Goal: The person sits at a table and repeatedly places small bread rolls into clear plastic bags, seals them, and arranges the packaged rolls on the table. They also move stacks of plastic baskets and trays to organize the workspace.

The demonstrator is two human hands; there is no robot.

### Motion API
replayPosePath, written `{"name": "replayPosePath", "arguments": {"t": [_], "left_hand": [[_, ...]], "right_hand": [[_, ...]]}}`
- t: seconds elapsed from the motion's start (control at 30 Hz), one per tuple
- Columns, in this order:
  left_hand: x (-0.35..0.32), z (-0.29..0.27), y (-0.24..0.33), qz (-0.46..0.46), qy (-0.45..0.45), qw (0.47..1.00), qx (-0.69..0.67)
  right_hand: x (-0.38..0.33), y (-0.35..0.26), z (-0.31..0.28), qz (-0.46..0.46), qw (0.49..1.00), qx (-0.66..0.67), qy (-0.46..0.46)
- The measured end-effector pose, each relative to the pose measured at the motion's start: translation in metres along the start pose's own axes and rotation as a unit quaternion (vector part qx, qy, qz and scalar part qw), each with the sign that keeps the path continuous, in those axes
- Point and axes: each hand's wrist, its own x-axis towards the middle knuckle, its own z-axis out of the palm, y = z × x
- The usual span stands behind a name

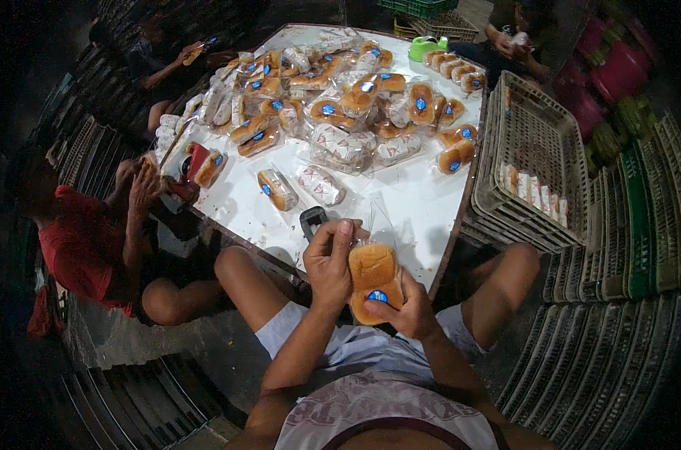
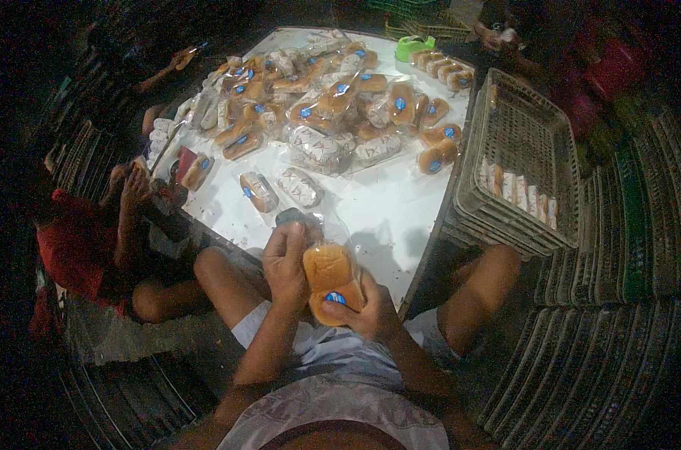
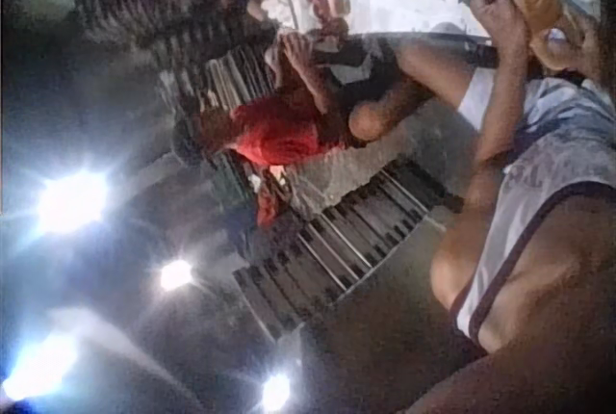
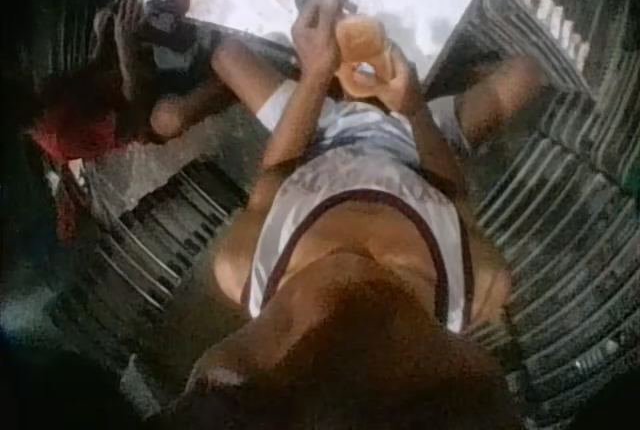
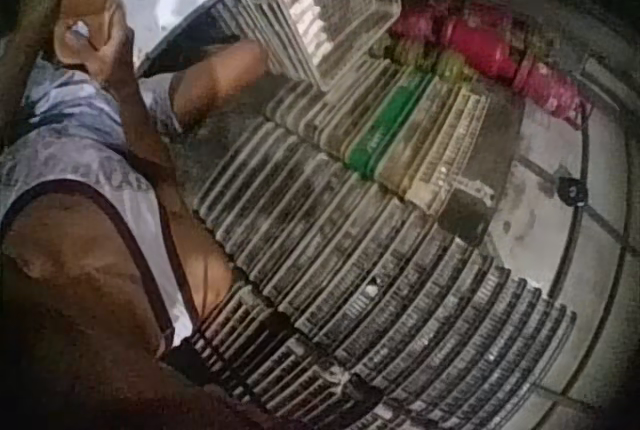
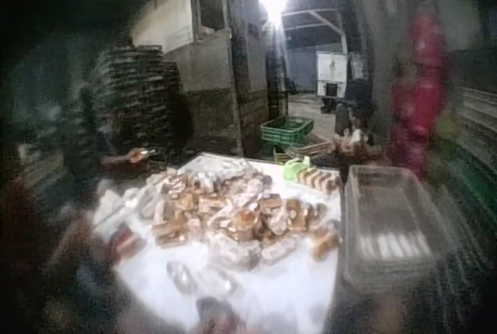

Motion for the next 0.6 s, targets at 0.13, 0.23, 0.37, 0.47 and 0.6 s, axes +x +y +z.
{"name": "replayPosePath", "arguments": {"t": [0.13, 0.23, 0.37, 0.47, 0.6], "left_hand": [[-0.004, 0.011, 0.011, 0.007, -0.002, 0.992, 0.127], [0.003, 0.002, -0.007, 0.204, -0.059, 0.964, 0.16], [-0.012, 0.006, -0.023, 0.405, 0.085, 0.784, 0.463], [-0.034, -0.005, -0.025, 0.312, -0.147, 0.86, 0.375], [-0.02, -0.017, -0.007, 0.107, -0.199, 0.921, 0.317]], "right_hand": [[0.023, -0.024, 0.014, -0.187, 0.948, -0.181, 0.184], [0.034, -0.019, 0.013, -0.035, 0.989, 0.009, 0.14], [0.036, -0.005, 0.005, 0.025, 0.972, 0.188, 0.138], [0.035, -0.02, 0.003, 0.009, 0.926, 0.372, 0.067], [0.042, -0.013, -0.032, -0.129, 0.985, -0.061, 0.098]]}}
